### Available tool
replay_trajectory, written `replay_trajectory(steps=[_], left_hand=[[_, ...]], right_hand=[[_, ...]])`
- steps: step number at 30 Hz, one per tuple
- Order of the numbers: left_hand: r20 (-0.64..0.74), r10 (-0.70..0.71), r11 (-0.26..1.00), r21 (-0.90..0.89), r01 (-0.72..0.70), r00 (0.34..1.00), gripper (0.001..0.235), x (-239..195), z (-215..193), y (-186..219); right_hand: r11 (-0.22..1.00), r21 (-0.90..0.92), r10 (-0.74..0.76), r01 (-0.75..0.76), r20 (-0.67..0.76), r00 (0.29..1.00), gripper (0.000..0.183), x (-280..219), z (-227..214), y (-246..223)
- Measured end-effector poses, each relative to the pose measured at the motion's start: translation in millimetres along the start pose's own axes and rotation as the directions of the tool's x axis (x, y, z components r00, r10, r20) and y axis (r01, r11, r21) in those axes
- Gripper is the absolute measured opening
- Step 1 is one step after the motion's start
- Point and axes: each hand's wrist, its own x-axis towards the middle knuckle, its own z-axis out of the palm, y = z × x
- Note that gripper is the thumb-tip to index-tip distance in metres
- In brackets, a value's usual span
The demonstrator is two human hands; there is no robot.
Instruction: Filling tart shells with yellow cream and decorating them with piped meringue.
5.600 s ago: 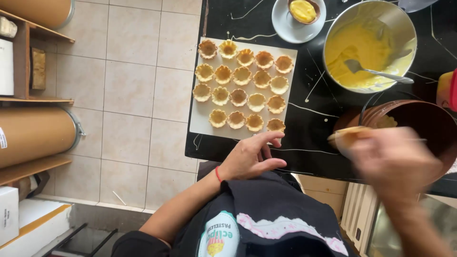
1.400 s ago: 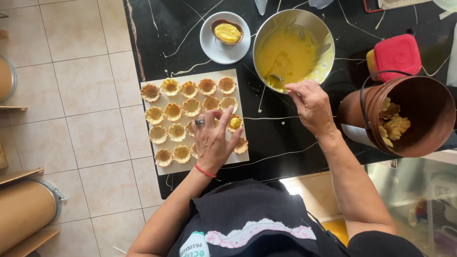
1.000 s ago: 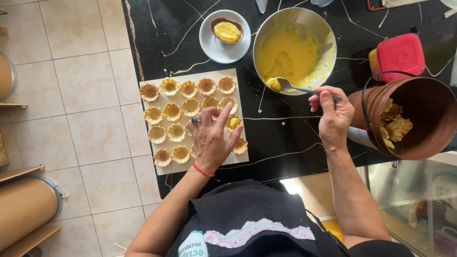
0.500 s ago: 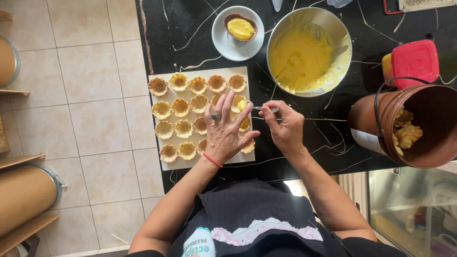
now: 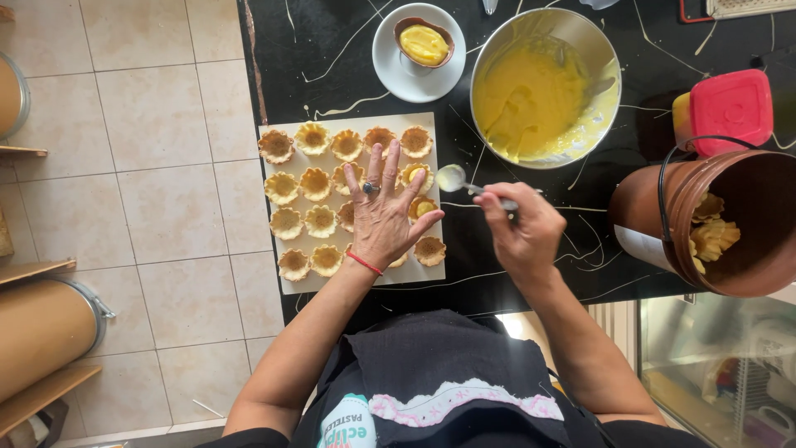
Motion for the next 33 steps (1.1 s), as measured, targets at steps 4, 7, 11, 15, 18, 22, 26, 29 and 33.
replay_trajectory(steps=[4, 7, 11, 15, 18, 22, 26, 29, 33], left_hand=[[0.021, 0.017, 1.0, 0.014, -0.017, 1.0, 0.088, 0.6, 1.7, 8.3], [0.008, 0.032, 0.999, 0.021, -0.032, 0.999, 0.086, 5.4, -3.2, 9.6], [-0.064, 0.055, 0.998, -0.031, -0.057, 0.996, 0.067, 5.1, -17.5, 9.1], [-0.023, 0.024, 0.996, -0.087, -0.026, 0.999, 0.079, 2.7, -3.1, 7.7], [-0.055, -0.015, 0.993, -0.114, 0.009, 0.998, 0.076, 8.3, -7.0, 3.3], [-0.114, -0.007, 0.975, -0.22, -0.018, 0.993, 0.055, 7.9, -15.9, -4.6], [-0.147, 0.004, 0.968, -0.247, -0.041, 0.989, 0.039, 6.9, -18.3, -11.9], [-0.145, 0.0, 0.968, -0.249, -0.037, 0.989, 0.047, 3.6, -20.6, -9.8], [-0.158, -0.005, 0.963, -0.268, -0.039, 0.987, 0.052, 7.8, -21.5, -2.9]], right_hand=[[0.997, 0.064, -0.041, 0.051, -0.155, 0.987, 0.016, 8.8, -30.2, 2.2], [0.99, 0.111, -0.053, 0.081, -0.236, 0.97, 0.019, 17.4, -46.1, 13.3], [0.999, -0.035, 0.027, -0.038, -0.255, 0.967, 0.018, 19.9, -60.1, 3.3], [0.996, -0.069, -0.063, 0.05, -0.212, 0.975, 0.02, 33.5, -54.8, 48.9], [0.985, -0.124, -0.125, 0.117, -0.058, 0.99, 0.017, 39.8, -41.7, 70.2], [0.974, -0.126, -0.185, 0.189, 0.043, 0.982, 0.018, 42.1, -24.8, 87.1], [1.0, -0.017, -0.001, 0.002, 0.036, 0.999, 0.014, 46.0, -31.3, 73.3], [0.964, 0.167, 0.213, -0.207, -0.015, 0.977, 0.018, 38.6, -38.9, 64.0], [0.834, 0.436, 0.413, -0.339, -0.085, 0.906, 0.021, 13.1, -38.8, 108.7]])
